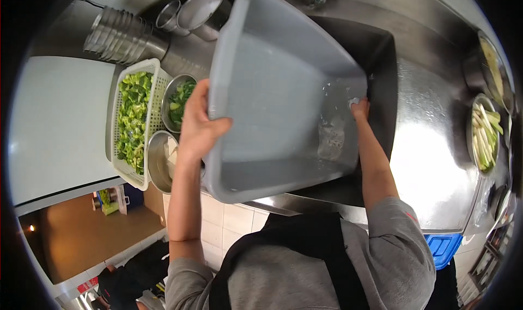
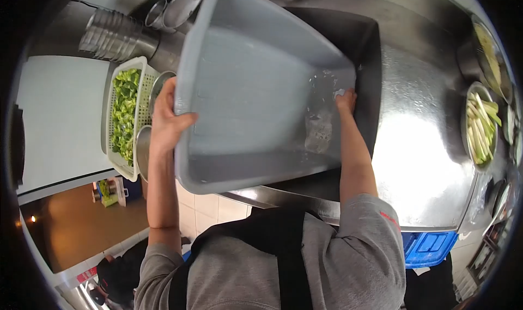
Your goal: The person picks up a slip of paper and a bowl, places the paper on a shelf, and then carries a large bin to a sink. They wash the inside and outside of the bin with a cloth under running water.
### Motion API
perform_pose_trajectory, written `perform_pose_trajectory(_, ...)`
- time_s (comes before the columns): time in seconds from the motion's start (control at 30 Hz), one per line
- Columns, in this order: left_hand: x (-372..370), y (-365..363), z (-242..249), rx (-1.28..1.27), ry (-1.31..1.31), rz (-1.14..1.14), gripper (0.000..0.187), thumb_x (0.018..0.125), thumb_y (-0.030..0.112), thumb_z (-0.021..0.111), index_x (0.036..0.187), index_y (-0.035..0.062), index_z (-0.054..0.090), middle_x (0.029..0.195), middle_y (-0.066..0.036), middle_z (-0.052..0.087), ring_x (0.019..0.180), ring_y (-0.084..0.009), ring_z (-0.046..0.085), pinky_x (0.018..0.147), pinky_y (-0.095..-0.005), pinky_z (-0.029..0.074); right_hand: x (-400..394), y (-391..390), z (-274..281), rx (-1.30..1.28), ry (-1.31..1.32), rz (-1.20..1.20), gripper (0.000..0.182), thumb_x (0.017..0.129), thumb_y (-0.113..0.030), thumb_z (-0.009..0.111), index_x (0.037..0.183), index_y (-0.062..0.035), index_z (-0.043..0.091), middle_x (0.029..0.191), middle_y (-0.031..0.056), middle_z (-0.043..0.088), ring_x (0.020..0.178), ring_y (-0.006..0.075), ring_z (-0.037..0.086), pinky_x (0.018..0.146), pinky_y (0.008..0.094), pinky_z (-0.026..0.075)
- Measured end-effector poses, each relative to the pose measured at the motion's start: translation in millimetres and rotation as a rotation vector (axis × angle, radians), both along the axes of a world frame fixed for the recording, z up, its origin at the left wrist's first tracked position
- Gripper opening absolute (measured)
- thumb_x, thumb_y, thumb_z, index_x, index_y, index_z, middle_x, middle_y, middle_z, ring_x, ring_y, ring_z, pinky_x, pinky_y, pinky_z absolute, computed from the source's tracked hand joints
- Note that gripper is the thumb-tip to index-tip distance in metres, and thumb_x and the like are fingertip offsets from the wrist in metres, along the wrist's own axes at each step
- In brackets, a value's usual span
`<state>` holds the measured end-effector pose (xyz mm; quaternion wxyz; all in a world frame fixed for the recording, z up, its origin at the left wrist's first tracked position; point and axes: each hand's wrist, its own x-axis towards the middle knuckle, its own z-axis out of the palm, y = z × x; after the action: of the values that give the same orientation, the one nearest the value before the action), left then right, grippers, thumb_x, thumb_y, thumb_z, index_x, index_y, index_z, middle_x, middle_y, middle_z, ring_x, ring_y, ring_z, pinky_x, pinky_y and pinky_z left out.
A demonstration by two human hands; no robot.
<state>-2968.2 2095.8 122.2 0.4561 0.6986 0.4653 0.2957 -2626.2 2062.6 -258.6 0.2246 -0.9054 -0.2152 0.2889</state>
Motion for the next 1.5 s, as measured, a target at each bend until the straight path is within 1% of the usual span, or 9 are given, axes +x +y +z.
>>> perform_pose_trajectory(0.17,39,-47,34,-0.023,-0.043,-0.072,0.053,0.053,-0.004,0.054,0.106,0.0,0.047,0.094,-0.005,0.053,0.093,-0.0124,0.049,0.085,-0.023,0.035,17,14,-22,0.479,-0.094,-0.089,0.075,0.067,-0.016,0.062,0.132,-0.0034,0.028,0.129,0.0255,0.038,0.117,0.0372,0.041,0.098,0.0377,0.034)
perform_pose_trajectory(0.33,49,-72,48,0.115,0.009,-0.186,0.05,0.056,-0.004,0.054,0.105,-0.0008,0.048,0.09,-0.005,0.054,0.086,-0.012,0.05,0.08,-0.0227,0.037,32,29,110,0.763,0.337,0.06,0.1,0.067,-0.002,0.061,0.139,-0.0089,-0.009,0.114,0.021,0.052,0.1,0.0286,0.055,0.086,0.035,0.042)
perform_pose_trajectory(0.4,55,-89,58,0.202,0.088,-0.24,0.047,0.056,-0.003,0.053,0.103,-0.0003,0.049,0.085,-0.007,0.054,0.08,-0.0153,0.052,0.075,-0.0242,0.04,24,18,167,0.699,0.549,0.065,0.095,0.065,0.004,0.058,0.139,-0.0072,-0.001,0.11,0.0159,0.048,0.099,0.0241,0.051,0.086,0.032,0.041)
perform_pose_trajectory(0.5,58,-119,78,0.414,0.236,-0.381,0.042,0.055,0.0,0.054,0.097,0.0019,0.051,0.079,-0.015,0.054,0.071,-0.0294,0.055,0.066,-0.0334,0.044,17,15,159,0.911,0.593,0.076,0.069,0.067,0.004,0.057,0.13,-0.0047,0.029,0.1,0.0121,0.055,0.091,0.0218,0.055,0.08,0.0324,0.045)
perform_pose_trajectory(0.63,59,-148,93,0.639,0.35,-0.579,0.038,0.056,-0.001,0.055,0.093,0.0038,0.049,0.072,-0.012,0.051,0.068,-0.0314,0.052,0.059,-0.0405,0.041,26,-9,131,1.074,0.809,-0.007,0.057,0.061,0.011,0.055,0.114,-0.0025,0.04,0.098,0.0091,0.056,0.085,0.0233,0.058,0.073,0.0343,0.049)
perform_pose_trajectory(1.03,52,-198,121,0.762,0.422,-0.62,0.04,0.054,-0.004,0.055,0.093,0.0037,0.048,0.067,-0.01,0.047,0.065,-0.0276,0.052,0.051,-0.0373,0.039,21,-27,186,1.448,0.546,-0.071,0.059,0.066,0.008,0.056,0.117,-0.0056,0.032,0.108,0.0113,0.046,0.1,0.0224,0.049,0.084,0.035,0.043)
perform_pose_trajectory(1.13,46,-184,117,0.846,0.31,-0.535,0.037,0.055,-0.002,0.056,0.092,-0.0009,0.053,0.072,-0.011,0.05,0.064,-0.024,0.052,0.058,-0.0294,0.042,18,-28,211,1.368,0.611,-0.128,0.058,0.061,0.012,0.053,0.113,-0.0046,0.031,0.102,0.0109,0.047,0.093,0.0219,0.051,0.078,0.0338,0.046)
perform_pose_trajectory(1.33,13,-120,80,0.422,0.301,-0.179,0.042,0.058,-0.004,0.052,0.101,-0.0009,0.048,0.083,-0.003,0.049,0.083,-0.0106,0.049,0.079,-0.0212,0.036,10,14,185,1.131,0.4,0.071,0.058,0.061,0.01,0.054,0.112,-0.0062,0.032,0.105,0.0112,0.047,0.093,0.0208,0.052,0.078,0.0316,0.046)
perform_pose_trajectory(1.5,-15,-50,37,0.367,0.289,-0.092,0.044,0.058,-0.005,0.051,0.101,-0.0005,0.048,0.09,-0.005,0.051,0.091,-0.0123,0.048,0.085,-0.0209,0.033,-13,41,150,1.106,0.287,0.32,0.079,0.063,0.009,0.054,0.132,-0.0088,0.018,0.116,0.0168,0.044,0.108,0.0236,0.048,0.086,0.0318,0.041)
